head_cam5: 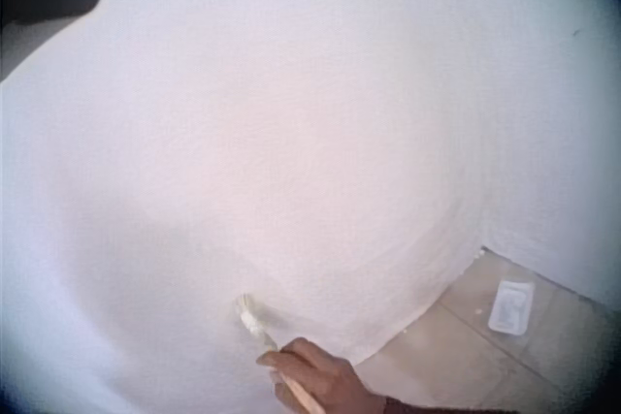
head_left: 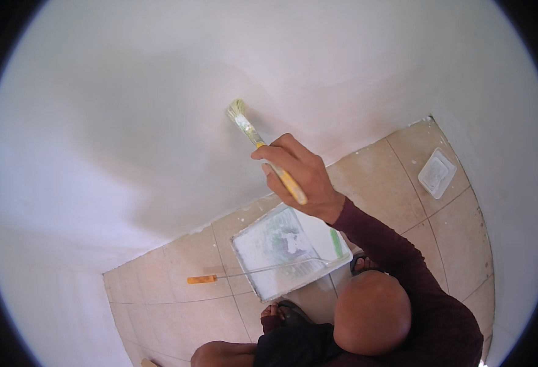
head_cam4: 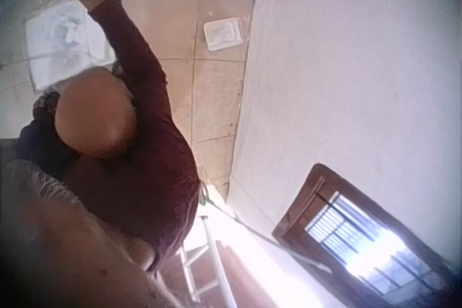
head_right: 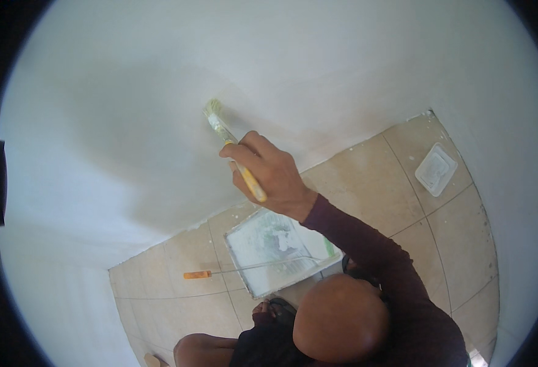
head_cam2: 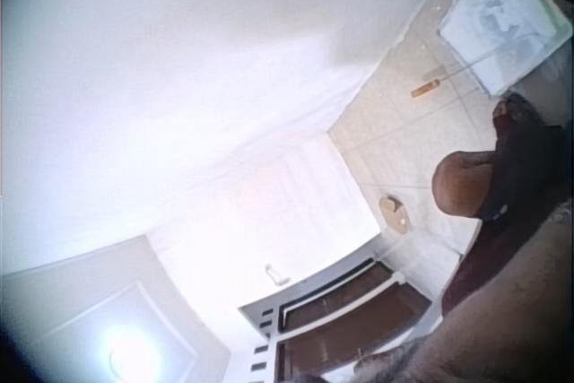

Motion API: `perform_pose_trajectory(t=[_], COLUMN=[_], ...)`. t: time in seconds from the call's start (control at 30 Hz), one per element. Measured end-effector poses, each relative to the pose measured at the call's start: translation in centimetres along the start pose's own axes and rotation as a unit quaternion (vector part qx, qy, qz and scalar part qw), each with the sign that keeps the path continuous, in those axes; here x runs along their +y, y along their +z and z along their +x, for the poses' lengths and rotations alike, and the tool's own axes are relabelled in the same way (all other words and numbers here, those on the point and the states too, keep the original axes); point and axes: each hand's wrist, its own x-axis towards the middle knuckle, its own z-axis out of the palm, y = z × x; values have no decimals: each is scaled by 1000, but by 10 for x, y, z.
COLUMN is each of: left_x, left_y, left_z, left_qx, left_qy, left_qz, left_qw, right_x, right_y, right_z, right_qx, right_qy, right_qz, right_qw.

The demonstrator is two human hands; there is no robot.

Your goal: The person paints a white wall using a yellow-handled paintbrush. They repeatedly dip the brush into a white paint tray on the floor to reload paint and apply it to the wall surface in a corner area.

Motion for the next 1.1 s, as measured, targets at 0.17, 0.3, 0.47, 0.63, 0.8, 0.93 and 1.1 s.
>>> perform_pose_trajectory(t=[0.17, 0.3, 0.47, 0.63, 0.8, 0.93, 1.1], left_x=[15, 14, 8, 0, 3, 8, 10], left_y=[8, 9, 3, 2, 4, 6, 4], left_z=[-9, -11, -6, -1, -4, -6, -7], left_qx=[13, 8, 3, -18, -5, 18, 8], left_qy=[3, 17, -1, 14, 7, -7, -9], left_qz=[8, -5, 9, -24, -28, 8, 14], left_qw=[1000, 1000, 1000, 999, 1000, 1000, 1000], right_x=[31, 31, 26, 12, -1, 4, 32], right_y=[-41, -61, -50, 1, 18, -14, -54], right_z=[5, 5, -4, 0, -5, -3, 4], right_qx=[73, 152, 207, 107, 10, -13, 108], right_qy=[23, 30, -5, -4, 6, 24, 27], right_qz=[36, -93, -189, -137, -49, 39, -56], right_qw=[996, 983, 960, 985, 999, 999, 992])
